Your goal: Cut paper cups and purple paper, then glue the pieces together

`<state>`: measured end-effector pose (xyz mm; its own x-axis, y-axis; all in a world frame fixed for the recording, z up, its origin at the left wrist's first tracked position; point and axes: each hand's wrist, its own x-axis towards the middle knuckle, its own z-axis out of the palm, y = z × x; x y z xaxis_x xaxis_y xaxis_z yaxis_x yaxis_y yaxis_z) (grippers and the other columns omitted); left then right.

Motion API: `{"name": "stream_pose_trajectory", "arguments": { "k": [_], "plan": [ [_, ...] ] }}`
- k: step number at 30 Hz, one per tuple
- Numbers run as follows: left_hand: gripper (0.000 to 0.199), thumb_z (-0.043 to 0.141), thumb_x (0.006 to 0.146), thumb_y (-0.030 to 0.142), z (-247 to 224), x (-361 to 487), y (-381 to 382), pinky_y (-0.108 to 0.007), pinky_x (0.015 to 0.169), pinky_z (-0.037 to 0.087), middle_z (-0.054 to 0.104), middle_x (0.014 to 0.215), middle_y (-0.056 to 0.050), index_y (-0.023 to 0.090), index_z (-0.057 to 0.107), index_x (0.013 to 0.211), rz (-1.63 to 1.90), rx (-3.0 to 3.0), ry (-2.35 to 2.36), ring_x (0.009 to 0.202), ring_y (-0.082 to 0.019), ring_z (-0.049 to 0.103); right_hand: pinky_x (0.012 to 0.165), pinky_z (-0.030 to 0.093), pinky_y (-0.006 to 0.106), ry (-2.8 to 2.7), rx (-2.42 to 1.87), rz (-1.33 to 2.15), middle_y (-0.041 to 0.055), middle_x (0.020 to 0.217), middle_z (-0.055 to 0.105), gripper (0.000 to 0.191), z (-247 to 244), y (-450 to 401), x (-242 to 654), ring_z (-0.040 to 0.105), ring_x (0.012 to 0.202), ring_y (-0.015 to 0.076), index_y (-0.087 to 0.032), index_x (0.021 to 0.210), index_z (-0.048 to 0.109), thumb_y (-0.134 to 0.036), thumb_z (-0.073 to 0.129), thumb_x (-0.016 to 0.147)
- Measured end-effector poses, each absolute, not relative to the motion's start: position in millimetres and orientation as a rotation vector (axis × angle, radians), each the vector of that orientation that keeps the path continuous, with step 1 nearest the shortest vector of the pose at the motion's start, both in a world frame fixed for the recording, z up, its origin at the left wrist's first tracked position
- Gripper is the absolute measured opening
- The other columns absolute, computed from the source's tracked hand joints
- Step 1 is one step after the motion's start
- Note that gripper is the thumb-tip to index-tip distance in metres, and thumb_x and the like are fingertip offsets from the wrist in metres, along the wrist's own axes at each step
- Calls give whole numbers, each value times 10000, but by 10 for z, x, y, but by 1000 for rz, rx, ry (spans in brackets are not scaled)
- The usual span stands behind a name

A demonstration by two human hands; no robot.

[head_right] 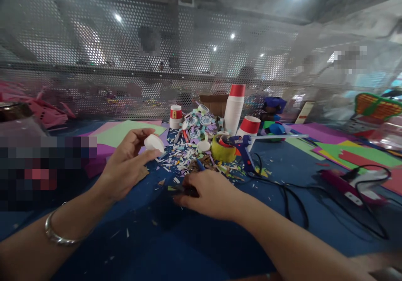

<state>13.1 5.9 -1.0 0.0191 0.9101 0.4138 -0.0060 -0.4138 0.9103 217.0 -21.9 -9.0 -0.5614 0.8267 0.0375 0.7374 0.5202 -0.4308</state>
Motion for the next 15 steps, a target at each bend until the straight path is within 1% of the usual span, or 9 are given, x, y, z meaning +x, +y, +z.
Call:
{"name": "stream_pose_trajectory", "arguments": {
  "k": [5, 9, 13, 15],
  "plan": [
    [441, 724, 755, 191, 22, 151, 56, -242, 824, 422, 554, 1072, 3, 239, 538, 1152, 1433, 1394, 949, 950, -130, 516, 478, 249, 257, -2610, -1292, 485, 16, 616, 609, 267, -73, -260, 2159, 509, 519, 132, -163, 775, 655, -425, 659, 827],
    [479, 737, 729, 179, 91, 184, 33, -255, 807, 431, 580, 984, 4, 213, 538, 1163, 1386, 1278, 940, 887, -125, 532, 485, 259, 266, -2686, -1251, 438, 28, 637, 641, 255, -95, -283, 2147, 555, 558, 164, -167, 866, 682, -419, 662, 828],
    [465, 750, 679, 177, 210, 243, -9, -288, 783, 463, 590, 960, -12, 190, 531, 1089, 1334, 1165, 979, 862, -144, 556, 543, 334, 283, -2740, -1192, 433, 70, 799, 714, 273, -128, -326, 2123, 631, 657, 197, -163, 993, 693, -392, 634, 857],
    [453, 753, 655, 164, 275, 261, -31, -293, 775, 466, 596, 960, -19, 189, 529, 1047, 1301, 1171, 1006, 873, -156, 564, 586, 369, 291, -2761, -1163, 454, 72, 874, 726, 274, -135, -351, 2112, 658, 714, 209, -173, 1040, 687, -376, 625, 867]
  ]
}}
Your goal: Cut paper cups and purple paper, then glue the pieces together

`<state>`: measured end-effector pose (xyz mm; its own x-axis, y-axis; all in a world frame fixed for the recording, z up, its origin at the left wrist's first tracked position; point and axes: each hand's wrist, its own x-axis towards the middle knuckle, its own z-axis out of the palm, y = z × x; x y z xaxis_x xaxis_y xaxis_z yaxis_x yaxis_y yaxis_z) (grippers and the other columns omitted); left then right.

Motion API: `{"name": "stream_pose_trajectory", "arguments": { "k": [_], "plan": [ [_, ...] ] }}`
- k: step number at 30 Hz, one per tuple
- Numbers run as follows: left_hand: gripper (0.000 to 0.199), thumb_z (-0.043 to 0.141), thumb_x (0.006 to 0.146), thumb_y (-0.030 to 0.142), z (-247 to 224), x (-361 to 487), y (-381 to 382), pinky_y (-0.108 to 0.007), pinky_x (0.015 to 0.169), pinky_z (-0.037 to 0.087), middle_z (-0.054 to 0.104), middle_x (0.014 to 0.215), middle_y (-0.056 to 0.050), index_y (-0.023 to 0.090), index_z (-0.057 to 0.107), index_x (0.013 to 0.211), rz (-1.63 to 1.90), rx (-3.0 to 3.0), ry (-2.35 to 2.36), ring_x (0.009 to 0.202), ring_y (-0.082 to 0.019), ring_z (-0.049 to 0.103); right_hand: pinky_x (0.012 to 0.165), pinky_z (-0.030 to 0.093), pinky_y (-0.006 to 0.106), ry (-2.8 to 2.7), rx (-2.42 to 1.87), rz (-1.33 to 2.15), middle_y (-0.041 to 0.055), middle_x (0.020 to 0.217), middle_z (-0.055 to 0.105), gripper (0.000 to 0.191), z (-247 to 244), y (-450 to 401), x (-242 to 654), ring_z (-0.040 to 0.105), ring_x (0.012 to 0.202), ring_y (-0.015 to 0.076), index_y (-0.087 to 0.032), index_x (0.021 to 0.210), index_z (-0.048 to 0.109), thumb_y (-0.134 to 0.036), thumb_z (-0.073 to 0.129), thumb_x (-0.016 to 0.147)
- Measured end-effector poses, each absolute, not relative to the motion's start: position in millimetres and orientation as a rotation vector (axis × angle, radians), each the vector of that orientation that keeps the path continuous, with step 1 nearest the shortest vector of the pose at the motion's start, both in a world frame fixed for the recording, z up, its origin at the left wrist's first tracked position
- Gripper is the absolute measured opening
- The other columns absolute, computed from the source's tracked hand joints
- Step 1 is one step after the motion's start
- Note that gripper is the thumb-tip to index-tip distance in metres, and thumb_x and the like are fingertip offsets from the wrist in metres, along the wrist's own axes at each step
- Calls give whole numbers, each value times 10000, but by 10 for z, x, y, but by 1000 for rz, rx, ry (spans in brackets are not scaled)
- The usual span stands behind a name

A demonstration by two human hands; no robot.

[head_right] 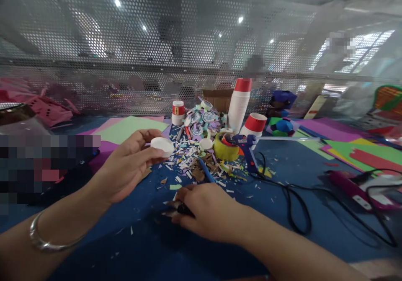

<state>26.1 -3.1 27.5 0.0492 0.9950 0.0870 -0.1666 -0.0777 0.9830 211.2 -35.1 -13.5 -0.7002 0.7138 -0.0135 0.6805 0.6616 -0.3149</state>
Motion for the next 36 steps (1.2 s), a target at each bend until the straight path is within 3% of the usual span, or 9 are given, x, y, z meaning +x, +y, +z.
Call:
{"name": "stream_pose_trajectory", "arguments": {
  "k": [5, 11, 20, 27, 33, 36],
  "plan": [
    [419, 740, 720, 241, 327, 197, -64, -317, 728, 465, 608, 1006, -48, 220, 535, 1085, 1117, 1450, 1119, 885, -187, 572, 653, 409, 310, -2759, -1129, 525, 74, 961, 717, 310, -128, -380, 2101, 680, 824, 243, -176, 1121, 658, -353, 633, 868],
    [381, 708, 781, 287, 108, 86, -82, -326, 761, 489, 568, 1042, -55, 224, 480, 1080, 1070, 1602, 1104, 939, -200, 565, 639, 400, 316, -2771, -1149, 487, 91, 975, 706, 290, -112, -388, 2116, 672, 822, 248, -171, 1110, 662, -344, 624, 879],
    [400, 648, 832, 284, -70, -68, -76, -370, 853, 495, 553, 1144, -58, 256, 468, 1188, 1001, 1863, 1171, 997, -209, 577, 596, 377, 307, -2721, -1167, 314, 38, 812, 699, 205, -118, -395, 2164, 645, 700, 207, -184, 920, 647, -368, 556, 930],
    [381, 662, 815, 245, -80, -26, -77, -389, 913, 521, 595, 1140, -62, 235, 504, 1161, 916, 1944, 1074, 1026, -202, 601, 640, 446, 292, -2373, -1044, 232, 41, 901, 717, 209, -125, -337, 2172, 666, 753, 186, -184, 1103, 632, -262, 516, 948],
    [445, 705, 789, 248, -105, 44, -111, -369, 906, 549, 607, 1172, -60, 239, 513, 1191, 931, 1983, 1006, 1048, -197, 617, 655, 459, 266, -2338, -899, 319, 48, 849, 698, 187, -154, -298, 2165, 646, 745, 151, -162, 971, 661, -185, 476, 954],
    [472, 715, 782, 246, -118, 44, -118, -366, 907, 551, 607, 1169, -55, 248, 506, 1205, 947, 2031, 991, 1070, -199, 611, 592, 426, 254, -2336, -856, 290, 35, 758, 663, 174, -158, -295, 2153, 599, 658, 131, -146, 908, 661, -157, 488, 928]
  ]
}}
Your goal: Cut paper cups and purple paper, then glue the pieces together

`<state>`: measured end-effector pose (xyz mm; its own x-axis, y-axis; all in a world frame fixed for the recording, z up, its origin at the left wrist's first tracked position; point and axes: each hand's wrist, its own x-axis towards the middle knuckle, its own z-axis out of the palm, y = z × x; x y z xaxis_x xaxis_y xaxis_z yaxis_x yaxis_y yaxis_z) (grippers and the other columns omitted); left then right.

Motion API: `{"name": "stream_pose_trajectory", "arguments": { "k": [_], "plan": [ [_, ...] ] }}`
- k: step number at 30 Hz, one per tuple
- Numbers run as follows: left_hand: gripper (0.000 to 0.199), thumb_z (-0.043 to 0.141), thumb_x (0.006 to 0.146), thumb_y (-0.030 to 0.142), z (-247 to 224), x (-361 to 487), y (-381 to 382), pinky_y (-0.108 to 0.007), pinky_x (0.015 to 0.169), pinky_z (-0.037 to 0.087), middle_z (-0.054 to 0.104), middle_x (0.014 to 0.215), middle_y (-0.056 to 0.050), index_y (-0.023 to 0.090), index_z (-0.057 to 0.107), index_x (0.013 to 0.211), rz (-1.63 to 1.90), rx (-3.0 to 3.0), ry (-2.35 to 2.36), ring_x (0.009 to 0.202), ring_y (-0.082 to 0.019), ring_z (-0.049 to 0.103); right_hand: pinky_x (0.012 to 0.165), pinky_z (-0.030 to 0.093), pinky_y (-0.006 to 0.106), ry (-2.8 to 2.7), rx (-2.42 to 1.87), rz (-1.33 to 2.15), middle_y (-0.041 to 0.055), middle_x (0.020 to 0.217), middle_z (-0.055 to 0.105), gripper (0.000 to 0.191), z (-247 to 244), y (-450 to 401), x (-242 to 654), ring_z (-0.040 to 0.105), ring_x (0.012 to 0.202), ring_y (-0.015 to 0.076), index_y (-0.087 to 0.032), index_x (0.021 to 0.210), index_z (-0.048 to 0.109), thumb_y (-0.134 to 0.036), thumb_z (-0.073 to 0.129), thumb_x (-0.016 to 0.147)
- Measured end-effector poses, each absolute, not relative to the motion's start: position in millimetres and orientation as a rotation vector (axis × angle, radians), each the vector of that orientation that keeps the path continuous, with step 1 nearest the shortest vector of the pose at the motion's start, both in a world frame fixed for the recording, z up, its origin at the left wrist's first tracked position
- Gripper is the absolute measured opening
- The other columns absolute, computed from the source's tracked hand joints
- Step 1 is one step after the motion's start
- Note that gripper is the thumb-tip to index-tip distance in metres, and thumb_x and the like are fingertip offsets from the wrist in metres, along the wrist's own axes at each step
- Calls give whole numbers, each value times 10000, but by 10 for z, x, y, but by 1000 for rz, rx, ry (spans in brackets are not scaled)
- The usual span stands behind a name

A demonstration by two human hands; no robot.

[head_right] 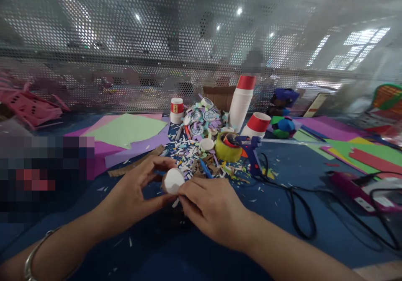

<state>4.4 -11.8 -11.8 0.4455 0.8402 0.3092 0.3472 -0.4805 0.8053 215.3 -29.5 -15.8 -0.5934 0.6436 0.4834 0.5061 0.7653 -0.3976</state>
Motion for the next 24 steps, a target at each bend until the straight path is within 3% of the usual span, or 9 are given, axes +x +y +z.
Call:
{"name": "stream_pose_trajectory", "arguments": {
  "k": [4, 8, 12, 17, 20, 24],
  "plan": [
    [517, 713, 763, 203, -113, 14, -93, -370, 918, 540, 597, 1189, -52, 255, 488, 1226, 947, 2139, 1014, 1088, -200, 601, 555, 398, 243, -2293, -816, 238, 19, 719, 639, 131, -139, -284, 2155, 551, 596, 111, -142, 856, 646, -119, 519, 880],
    [423, 675, 791, 223, -81, -66, -3, -412, 937, 518, 593, 1199, -69, 238, 506, 1179, 1014, 2073, 1140, 1076, -214, 610, 566, 409, 242, -2253, -898, 150, 22, 736, 651, 143, -122, -226, 2204, 570, 612, 120, -144, 907, 653, -135, 511, 891],
    [372, 692, 791, 316, -87, -168, 89, -404, 874, 525, 624, 1133, -84, 213, 511, 1099, 1051, 1868, 1201, 1017, -224, 631, 623, 446, 275, -2357, -1026, 100, 47, 801, 684, 192, -186, -109, 2256, 644, 712, 171, -158, 931, 670, -187, 480, 925],
    [215, 667, 788, 316, -163, -213, 115, -357, 730, 490, 640, 958, -47, 209, 556, 937, 779, 2091, 1305, 829, -199, 608, 629, 452, 297, -2497, -1153, 108, 57, 835, 694, 207, -311, -1, 2273, 667, 741, 200, -166, 920, 676, -199, 472, 932],
    [126, 659, 776, 280, -162, -191, 85, -360, 760, 455, 642, 962, -40, 205, 571, 826, 604, 2232, 1290, 868, -210, 590, 638, 459, 299, -2471, -1157, 162, 51, 836, 697, 195, -323, 1, 2269, 667, 749, 201, -176, 909, 674, -211, 483, 925],
    [87, 642, 790, 280, -107, -194, 74, -380, 819, 447, 666, 1010, -40, 221, 604, 842, 607, 2253, 1338, 973, -241, 592, 634, 466, 282, -2357, -1135, 292, 32, 833, 702, 177, -262, -25, 2260, 655, 719, 172, -196, 905, 666, -231, 493, 926]
  ]
}}
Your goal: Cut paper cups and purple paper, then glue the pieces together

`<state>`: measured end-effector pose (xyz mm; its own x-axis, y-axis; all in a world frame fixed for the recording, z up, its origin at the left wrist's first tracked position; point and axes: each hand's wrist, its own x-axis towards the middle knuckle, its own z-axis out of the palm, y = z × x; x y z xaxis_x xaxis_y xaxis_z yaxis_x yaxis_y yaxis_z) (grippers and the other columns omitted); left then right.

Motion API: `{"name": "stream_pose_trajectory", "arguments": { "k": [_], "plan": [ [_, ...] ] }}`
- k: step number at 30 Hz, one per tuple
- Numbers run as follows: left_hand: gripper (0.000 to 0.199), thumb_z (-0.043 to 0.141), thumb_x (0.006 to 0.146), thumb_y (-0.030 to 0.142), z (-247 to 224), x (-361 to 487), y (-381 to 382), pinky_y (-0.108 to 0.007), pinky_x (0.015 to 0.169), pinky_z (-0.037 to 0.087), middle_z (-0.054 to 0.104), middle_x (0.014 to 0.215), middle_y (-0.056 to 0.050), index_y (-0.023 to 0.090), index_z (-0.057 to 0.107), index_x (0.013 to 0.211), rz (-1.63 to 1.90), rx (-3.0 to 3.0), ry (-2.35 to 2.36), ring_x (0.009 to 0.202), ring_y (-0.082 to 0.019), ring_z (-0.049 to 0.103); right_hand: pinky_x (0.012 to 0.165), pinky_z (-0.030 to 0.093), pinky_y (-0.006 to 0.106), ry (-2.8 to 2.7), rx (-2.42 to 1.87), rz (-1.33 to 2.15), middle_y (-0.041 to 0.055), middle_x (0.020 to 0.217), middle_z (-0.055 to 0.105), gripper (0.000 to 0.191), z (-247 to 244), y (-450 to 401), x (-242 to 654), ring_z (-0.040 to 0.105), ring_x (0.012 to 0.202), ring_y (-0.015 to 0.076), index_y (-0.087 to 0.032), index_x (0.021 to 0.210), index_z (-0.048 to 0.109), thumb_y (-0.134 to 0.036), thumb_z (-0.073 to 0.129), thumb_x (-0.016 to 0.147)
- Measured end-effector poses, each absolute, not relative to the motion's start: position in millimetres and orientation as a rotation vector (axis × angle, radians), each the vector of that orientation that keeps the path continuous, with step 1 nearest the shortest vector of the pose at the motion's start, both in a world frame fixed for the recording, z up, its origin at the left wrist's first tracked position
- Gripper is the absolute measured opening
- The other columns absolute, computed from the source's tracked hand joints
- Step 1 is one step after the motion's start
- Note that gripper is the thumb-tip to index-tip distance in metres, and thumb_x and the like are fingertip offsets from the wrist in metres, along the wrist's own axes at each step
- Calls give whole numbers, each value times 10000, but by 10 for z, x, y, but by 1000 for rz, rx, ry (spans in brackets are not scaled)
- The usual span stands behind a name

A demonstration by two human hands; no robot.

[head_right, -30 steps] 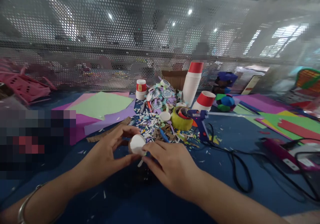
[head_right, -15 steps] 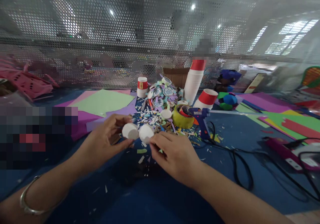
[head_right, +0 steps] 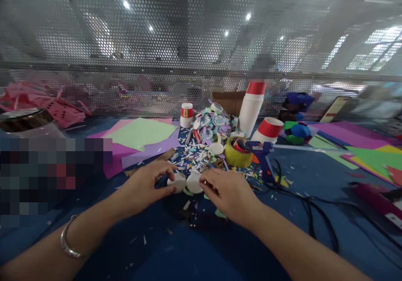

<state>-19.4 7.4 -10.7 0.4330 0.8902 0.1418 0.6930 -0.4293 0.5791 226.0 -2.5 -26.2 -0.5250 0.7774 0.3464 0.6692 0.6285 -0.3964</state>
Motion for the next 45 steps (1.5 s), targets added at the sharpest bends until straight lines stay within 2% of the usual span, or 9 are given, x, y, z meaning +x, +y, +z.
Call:
{"name": "stream_pose_trajectory", "arguments": {
  "k": [5, 12, 18, 22, 26, 28, 31, 38, 45],
  "plan": [
    [160, 507, 856, 198, -24, -425, 237, -418, 926, 434, 689, 1058, -58, 224, 630, 954, 884, 2397, 1673, 1039, -249, 573, 623, 474, 259, -2147, -1132, 344, 14, 779, 688, 165, -180, -41, 2291, 633, 670, 144, -203, 915, 656, -277, 512, 946],
    [328, 538, 794, 188, -153, -788, 476, -501, 891, 458, 692, 1108, -156, 175, 626, 1110, 696, 2359, 1994, 1079, -350, 578, 588, 486, 253, -2082, -1107, 328, 20, 741, 691, 162, -159, -40, 2325, 636, 644, 147, -193, 890, 659, -271, 527, 941],
    [210, 526, 824, 243, -253, -846, 575, -403, 799, 490, 734, 986, -110, 191, 683, 954, 617, 2292, 2090, 942, -290, 651, 544, 474, 232, -2093, -1103, 403, 13, 717, 669, 153, -136, -62, 2297, 626, 631, 139, -188, 885, 657, -256, 529, 935],
    [252, 463, 872, 274, -177, -840, 582, -381, 739, 498, 747, 882, -96, 213, 707, 866, 655, 2242, 2168, 830, -286, 681, 550, 460, 236, -2095, -1109, 405, 5, 711, 661, 157, -121, -66, 2294, 611, 626, 134, -188, 889, 658, -262, 527, 933],
    [392, 356, 949, 346, -17, -773, 505, -416, 908, 468, 703, 1149, -132, 173, 671, 1105, 878, 2259, 2196, 1071, -311, 626, 561, 459, 242, -2086, -1075, 380, 4, 697, 656, 158, -107, -65, 2292, 609, 619, 133, -185, 883, 659, -246, 521, 930],
    [412, 353, 968, 371, 62, -684, 425, -420, 1026, 399, 659, 1251, -119, 166, 639, 1183, 1020, 2332, 2147, 1202, -290, 546, 575, 469, 245, -2064, -1060, 348, 8, 711, 658, 156, -102, -70, 2295, 608, 620, 132, -187, 890, 658, -239, 517, 934],
    [332, 412, 971, 328, 138, -493, 278, -484, 991, 418, 703, 1146, -90, 202, 690, 1100, 1225, 2633, 1872, 1118, -287, 564, 598, 490, 251, -1990, -1041, 225, 25, 775, 674, 132, -92, -94, 2308, 619, 648, 136, -189, 924, 655, -228, 529, 929],
    [295, 460, 941, 166, 241, -155, 2, -396, 786, 502, 678, 988, -106, 155, 686, 1130, 992, 3109, 1315, 911, -243, 536, 723, 538, 287, -1976, -1050, -231, 59, 926, 697, 164, 3, -253, 2342, 672, 778, 168, -195, 1065, 627, -193, 548, 922],
    [304, 435, 954, 180, 402, -88, -335, -392, 786, 516, 647, 986, -94, 184, 665, 1154, 875, 3154, 1089, 898, -224, 541, 800, 539, 312, -2105, -1012, -330, 85, 960, 684, 126, 51, -562, 2388, 670, 917, 203, -167, 1032, 637, -192, 589, 917]
  ]
}}
